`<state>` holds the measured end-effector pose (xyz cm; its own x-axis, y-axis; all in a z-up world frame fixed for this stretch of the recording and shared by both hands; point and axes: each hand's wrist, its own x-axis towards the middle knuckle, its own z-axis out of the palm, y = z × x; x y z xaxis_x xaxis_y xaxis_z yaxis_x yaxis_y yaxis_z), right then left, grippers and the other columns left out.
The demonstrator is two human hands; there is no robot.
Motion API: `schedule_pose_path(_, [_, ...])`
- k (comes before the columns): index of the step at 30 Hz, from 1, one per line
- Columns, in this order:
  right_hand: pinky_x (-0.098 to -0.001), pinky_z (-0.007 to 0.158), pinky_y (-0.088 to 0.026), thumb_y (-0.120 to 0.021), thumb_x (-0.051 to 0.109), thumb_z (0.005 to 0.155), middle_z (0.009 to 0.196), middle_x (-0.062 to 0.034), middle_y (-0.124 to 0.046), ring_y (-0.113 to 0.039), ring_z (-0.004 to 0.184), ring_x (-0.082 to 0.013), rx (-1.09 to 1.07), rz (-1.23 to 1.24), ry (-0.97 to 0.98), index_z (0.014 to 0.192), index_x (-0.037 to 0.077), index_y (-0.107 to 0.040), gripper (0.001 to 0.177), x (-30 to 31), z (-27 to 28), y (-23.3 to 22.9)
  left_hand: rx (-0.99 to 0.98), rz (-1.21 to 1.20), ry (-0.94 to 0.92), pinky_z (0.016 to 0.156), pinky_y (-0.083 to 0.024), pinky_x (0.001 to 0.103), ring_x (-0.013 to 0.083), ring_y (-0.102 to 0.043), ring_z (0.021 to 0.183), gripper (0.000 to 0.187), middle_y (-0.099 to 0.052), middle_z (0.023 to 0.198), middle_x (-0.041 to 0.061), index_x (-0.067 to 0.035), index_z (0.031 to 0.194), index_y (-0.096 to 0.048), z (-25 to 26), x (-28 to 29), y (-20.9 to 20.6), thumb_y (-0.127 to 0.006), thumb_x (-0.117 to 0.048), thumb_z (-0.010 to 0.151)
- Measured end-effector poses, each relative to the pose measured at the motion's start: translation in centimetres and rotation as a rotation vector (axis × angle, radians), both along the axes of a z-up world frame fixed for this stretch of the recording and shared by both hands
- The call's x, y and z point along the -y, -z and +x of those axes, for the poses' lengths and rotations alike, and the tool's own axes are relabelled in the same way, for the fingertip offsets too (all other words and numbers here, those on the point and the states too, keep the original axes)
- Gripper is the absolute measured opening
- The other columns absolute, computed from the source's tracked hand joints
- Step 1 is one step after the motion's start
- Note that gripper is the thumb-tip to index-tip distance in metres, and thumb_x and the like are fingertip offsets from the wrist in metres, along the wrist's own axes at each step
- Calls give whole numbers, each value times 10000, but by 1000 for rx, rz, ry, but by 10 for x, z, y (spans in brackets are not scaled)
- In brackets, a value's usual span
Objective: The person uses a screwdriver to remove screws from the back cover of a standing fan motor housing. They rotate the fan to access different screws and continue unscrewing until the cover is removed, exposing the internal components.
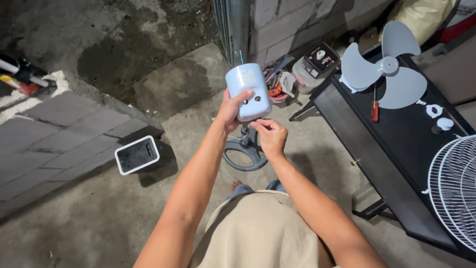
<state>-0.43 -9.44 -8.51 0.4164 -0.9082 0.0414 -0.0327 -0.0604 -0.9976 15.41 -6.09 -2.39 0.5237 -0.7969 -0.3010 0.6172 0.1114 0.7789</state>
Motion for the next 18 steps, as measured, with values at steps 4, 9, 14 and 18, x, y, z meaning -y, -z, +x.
schedule_pose_path(4, [-232, 623, -516, -880, 66, 802, 766, -51, -743, -625, 667, -73, -33, -41, 15, 845, -46, -742, 183, -6, -7, -5, 35, 19, 0, 862, -635, 486, 283, -695, 1098, 787, -625, 1265, 154, -96, 1418, -370, -10, -10, 1, -823, -241, 792])
schedule_pose_path(9, [-232, 613, -531, -840, 79, 838, 742, -38, -743, -664, 648, -73, -20, 58, -19, 851, -38, -739, 156, -6, -15, -7, -5, 88, 61, 686, -622, 551, 285, -712, 1014, 782, -620, 1244, 118, -214, 1420, -348, -21, -20, -6, -736, -476, 794])
schedule_pose_path(14, [-229, 630, -524, -794, 68, 889, 790, -41, -737, -659, 676, -73, 78, 143, -73, 921, -42, -735, 129, -4, -17, -4, -58, -39, 49, 814, -610, 553, 302, -666, 1134, 775, -568, 1327, 105, -215, 1478, -349, -31, -27, 10, -722, -503, 863])
schedule_pose_path(18, [-229, 684, -560, -770, 44, 894, 828, -52, -752, -689, 721, -78, 83, 134, -97, 954, -50, -725, 120, -1, -18, 7, -35, -190, 4, 926, -565, 566, 310, -584, 1257, 930, -499, 1425, 109, -229, 1584, -206, -40, -37, 37, -792, -296, 865])
